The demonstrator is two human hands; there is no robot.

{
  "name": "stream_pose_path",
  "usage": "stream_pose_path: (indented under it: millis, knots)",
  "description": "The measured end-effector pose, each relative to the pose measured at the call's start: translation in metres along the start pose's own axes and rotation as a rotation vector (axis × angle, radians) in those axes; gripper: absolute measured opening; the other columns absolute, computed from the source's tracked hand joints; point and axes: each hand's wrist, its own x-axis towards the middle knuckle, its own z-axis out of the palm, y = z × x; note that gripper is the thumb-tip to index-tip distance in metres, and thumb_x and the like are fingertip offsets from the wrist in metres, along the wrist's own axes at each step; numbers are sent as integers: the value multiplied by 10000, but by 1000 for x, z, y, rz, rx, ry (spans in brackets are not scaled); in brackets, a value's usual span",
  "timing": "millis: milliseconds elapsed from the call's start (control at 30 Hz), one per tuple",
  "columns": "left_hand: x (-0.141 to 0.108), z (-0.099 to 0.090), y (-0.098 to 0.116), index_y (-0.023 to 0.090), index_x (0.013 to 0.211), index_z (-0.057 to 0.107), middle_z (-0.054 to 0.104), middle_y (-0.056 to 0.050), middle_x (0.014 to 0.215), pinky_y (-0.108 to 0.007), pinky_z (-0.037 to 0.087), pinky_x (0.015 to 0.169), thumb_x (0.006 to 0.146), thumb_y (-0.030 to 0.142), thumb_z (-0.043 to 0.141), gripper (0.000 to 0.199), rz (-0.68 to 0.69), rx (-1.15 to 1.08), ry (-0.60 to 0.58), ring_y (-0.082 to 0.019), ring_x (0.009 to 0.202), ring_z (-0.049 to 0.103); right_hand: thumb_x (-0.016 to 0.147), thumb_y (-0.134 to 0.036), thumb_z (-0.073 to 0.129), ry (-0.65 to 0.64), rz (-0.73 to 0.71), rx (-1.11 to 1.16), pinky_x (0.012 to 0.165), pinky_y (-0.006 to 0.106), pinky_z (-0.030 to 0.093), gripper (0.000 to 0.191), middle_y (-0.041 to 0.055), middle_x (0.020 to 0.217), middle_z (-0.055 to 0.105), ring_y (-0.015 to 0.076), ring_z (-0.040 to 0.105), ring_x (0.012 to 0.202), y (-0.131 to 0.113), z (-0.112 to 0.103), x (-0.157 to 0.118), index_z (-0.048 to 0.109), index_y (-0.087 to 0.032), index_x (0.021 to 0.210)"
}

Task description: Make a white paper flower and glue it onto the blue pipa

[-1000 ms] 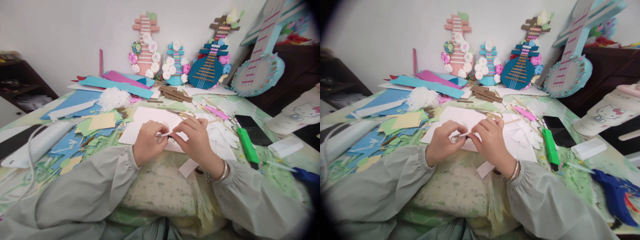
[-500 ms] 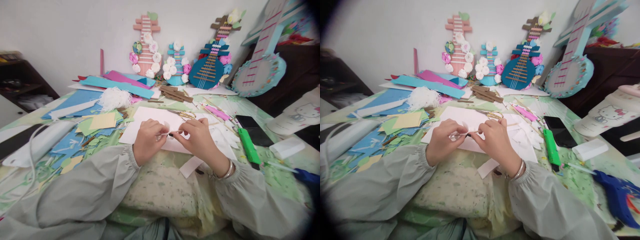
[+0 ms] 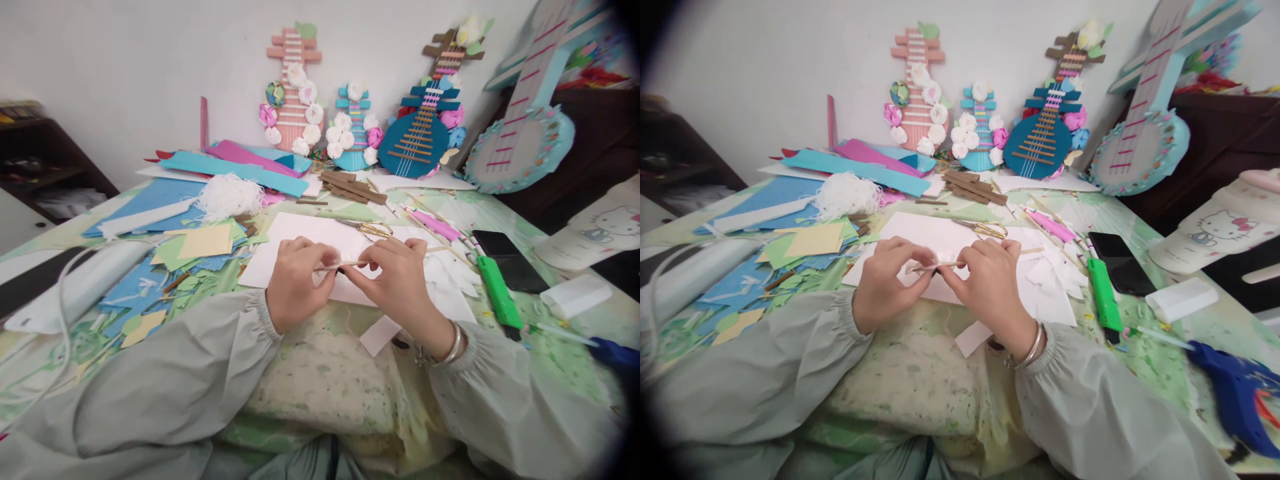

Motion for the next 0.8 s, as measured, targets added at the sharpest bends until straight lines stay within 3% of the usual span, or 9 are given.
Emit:
stream_pose_path:
  millis: [167, 300, 433, 800]
  knots:
    - [3, 0, 0, 201, 980, 516, 700, 14, 756, -336, 422, 776, 759, 178, 640, 254, -205, -150, 34, -187, 797, 653, 793, -402, 653, 37, -34, -21, 710, 369, 229, 303, -4, 569, 568, 172, 530, 641, 0, 0, -1, 562, -184, 603]
    - [5, 1, -5, 192, 835, 587, 689, -5, 754, -312, 421, 733, 805, 217, 623, 53, -147, -87, -42, -183, 778, 624, 804, -382, 639, 41, -60, -44, 709, 371, 227, 279, 9, 599, 595, 181, 540, 662, -1, 0, -1, 575, -181, 622]
    - [5, 0, -6, 175, 757, 577, 663, -16, 753, -299, 400, 700, 833, 222, 581, 90, -101, -16, -63, -172, 754, 589, 803, -384, 639, 48, -63, -49, 713, 363, 223, 281, 2, 592, 584, 175, 531, 662, -1, 1, -2, 571, -182, 619]
    - [7, -2, -4, 178, 771, 530, 626, 10, 729, -224, 337, 516, 822, 222, 517, 69, -339, -103, -37, -98, 553, 475, 800, -419, 645, 152, -103, -99, 708, 353, 215, 311, -13, 594, 545, 166, 494, 660, -2, 3, -3, 570, -177, 620]
